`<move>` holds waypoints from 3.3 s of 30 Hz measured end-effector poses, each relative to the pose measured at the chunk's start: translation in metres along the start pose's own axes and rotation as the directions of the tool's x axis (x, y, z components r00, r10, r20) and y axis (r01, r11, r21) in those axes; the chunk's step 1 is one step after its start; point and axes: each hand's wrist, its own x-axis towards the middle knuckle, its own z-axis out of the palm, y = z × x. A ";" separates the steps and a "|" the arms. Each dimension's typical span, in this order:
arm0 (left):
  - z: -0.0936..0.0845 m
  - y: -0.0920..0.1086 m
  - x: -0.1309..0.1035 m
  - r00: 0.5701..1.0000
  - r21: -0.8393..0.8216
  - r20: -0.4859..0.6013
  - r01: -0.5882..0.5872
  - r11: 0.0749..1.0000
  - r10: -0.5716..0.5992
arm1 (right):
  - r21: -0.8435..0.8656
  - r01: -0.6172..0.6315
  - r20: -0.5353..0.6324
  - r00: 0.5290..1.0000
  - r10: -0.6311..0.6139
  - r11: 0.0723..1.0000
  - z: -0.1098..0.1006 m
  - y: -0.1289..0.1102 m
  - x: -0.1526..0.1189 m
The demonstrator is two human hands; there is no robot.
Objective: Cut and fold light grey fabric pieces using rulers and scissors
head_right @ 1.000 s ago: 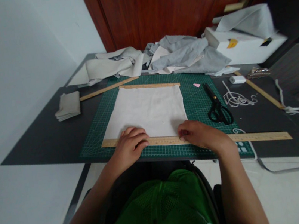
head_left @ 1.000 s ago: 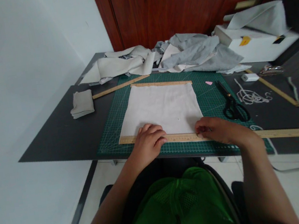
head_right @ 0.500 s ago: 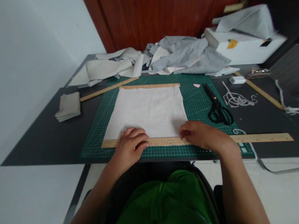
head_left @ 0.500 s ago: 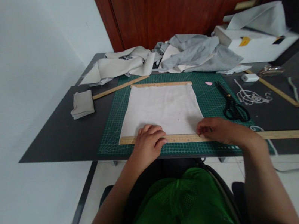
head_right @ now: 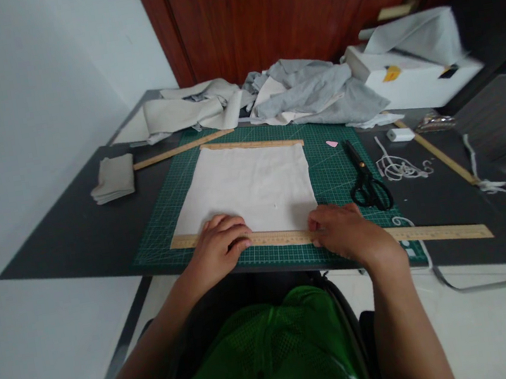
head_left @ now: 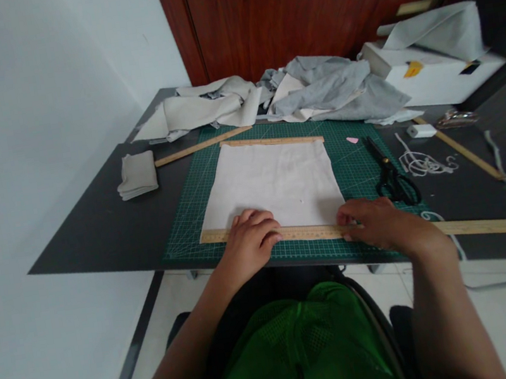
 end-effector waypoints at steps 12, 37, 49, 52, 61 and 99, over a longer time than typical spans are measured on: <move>0.001 -0.001 0.000 1.000 -0.022 0.008 0.004 1.000 -0.004 | -0.026 -0.019 -0.040 0.999 0.018 0.999 0.005 0.010 -0.005; 0.002 0.002 -0.004 1.000 0.049 0.000 0.024 0.999 -0.024 | -0.015 -0.080 0.014 0.997 0.081 0.997 -0.001 0.003 -0.006; 0.003 0.000 -0.003 0.999 0.032 -0.001 0.048 0.998 -0.048 | 0.078 -0.053 0.086 0.995 0.047 0.996 0.003 0.013 0.001; 0.003 0.000 -0.003 0.999 0.020 -0.005 0.041 0.999 -0.041 | 0.046 -0.053 0.090 0.995 0.049 0.998 0.003 0.012 0.002; -0.001 0.000 -0.004 1.000 -0.069 0.006 0.026 0.997 -0.025 | -0.065 -0.067 0.056 0.996 0.071 0.996 0.004 0.009 -0.003; 0.003 0.004 -0.010 0.990 -0.055 -0.013 0.137 0.989 -0.137 | -0.051 0.485 -0.121 0.865 -0.487 0.873 0.070 -0.046 0.032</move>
